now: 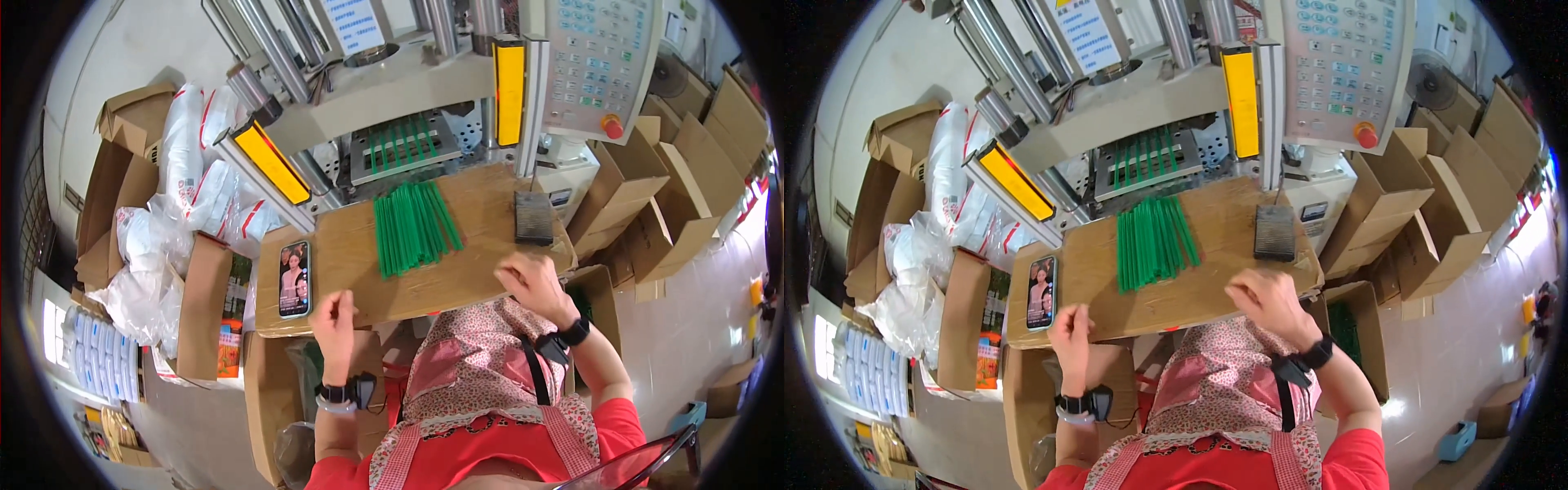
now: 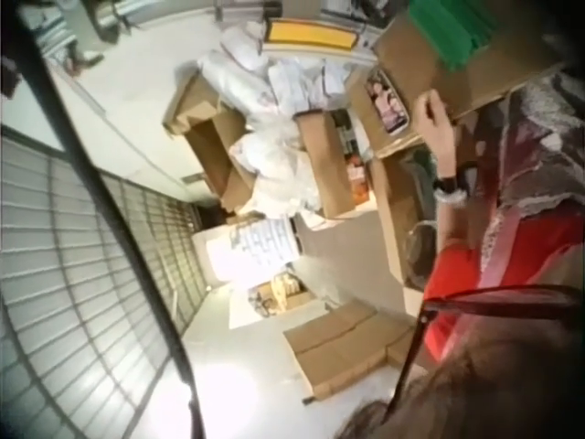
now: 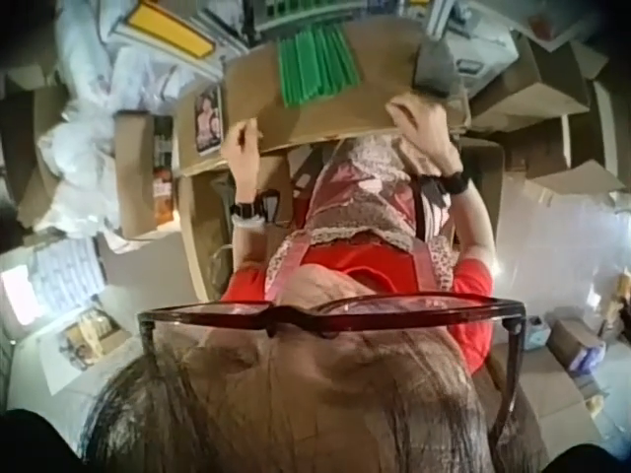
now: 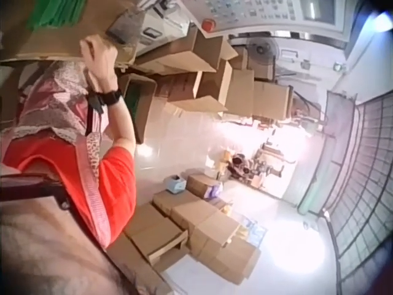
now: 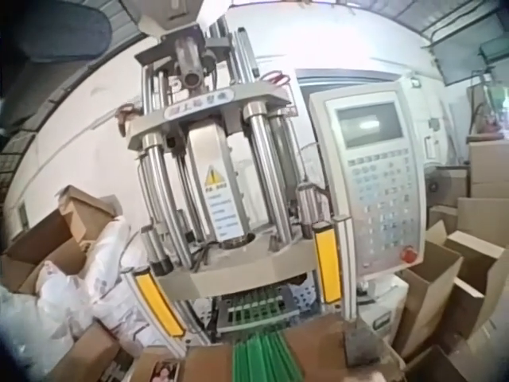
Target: Manually loading green plastic tubes into a processing machine and organizing them on a workbench.
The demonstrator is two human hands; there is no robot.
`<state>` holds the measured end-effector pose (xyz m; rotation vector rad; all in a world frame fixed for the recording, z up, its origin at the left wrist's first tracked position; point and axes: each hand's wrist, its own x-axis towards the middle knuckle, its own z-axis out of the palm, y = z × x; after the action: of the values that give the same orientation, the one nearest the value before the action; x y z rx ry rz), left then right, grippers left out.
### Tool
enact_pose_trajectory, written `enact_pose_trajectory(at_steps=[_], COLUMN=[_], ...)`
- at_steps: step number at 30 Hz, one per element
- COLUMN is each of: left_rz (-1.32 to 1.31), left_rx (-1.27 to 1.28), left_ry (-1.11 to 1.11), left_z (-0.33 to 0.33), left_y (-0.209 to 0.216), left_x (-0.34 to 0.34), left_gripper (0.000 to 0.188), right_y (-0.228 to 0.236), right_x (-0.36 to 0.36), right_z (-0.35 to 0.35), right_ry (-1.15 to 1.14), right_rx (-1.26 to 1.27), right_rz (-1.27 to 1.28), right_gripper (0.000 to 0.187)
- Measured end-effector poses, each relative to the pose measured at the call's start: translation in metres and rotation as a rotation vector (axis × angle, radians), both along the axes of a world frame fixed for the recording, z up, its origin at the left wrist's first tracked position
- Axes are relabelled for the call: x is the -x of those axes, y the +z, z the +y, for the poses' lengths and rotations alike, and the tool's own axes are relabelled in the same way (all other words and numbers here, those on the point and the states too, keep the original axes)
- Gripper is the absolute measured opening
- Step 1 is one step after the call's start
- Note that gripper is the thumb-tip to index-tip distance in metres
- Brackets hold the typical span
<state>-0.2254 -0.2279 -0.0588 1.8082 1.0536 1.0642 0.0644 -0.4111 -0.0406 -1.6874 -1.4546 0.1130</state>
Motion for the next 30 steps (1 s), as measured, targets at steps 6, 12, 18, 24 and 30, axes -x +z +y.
enact_pose_trajectory(at_steps=[6,12,18,24,30], left_rz=[-0.108,-0.027,0.038,0.054,0.05], left_rx=[-0.005,-0.233,-0.295,-0.338,-0.361], left_ry=[0.051,0.092,0.124,0.16,0.169], left_z=[0.026,0.026,0.026,0.022,0.019], left_y=[-0.012,-0.021,-0.022,-0.018,-0.015], left_x=[-0.019,-0.026,-0.025,-0.03,-0.03], left_gripper=[0.013,0.013,0.014,0.012,0.01], right_y=[-0.009,-0.014,-0.011,-0.015,-0.013], right_x=[-0.012,-0.01,-0.01,-0.008,-0.006], right_z=[0.022,0.024,0.025,0.024,0.022], right_ry=[-0.061,-0.078,-0.096,-0.085,-0.114], right_rx=[-0.003,-0.054,-0.042,-0.098,-0.013], right_rz=[0.043,0.014,0.067,0.099,0.138], right_gripper=[0.011,0.01,0.009,0.009,0.009])
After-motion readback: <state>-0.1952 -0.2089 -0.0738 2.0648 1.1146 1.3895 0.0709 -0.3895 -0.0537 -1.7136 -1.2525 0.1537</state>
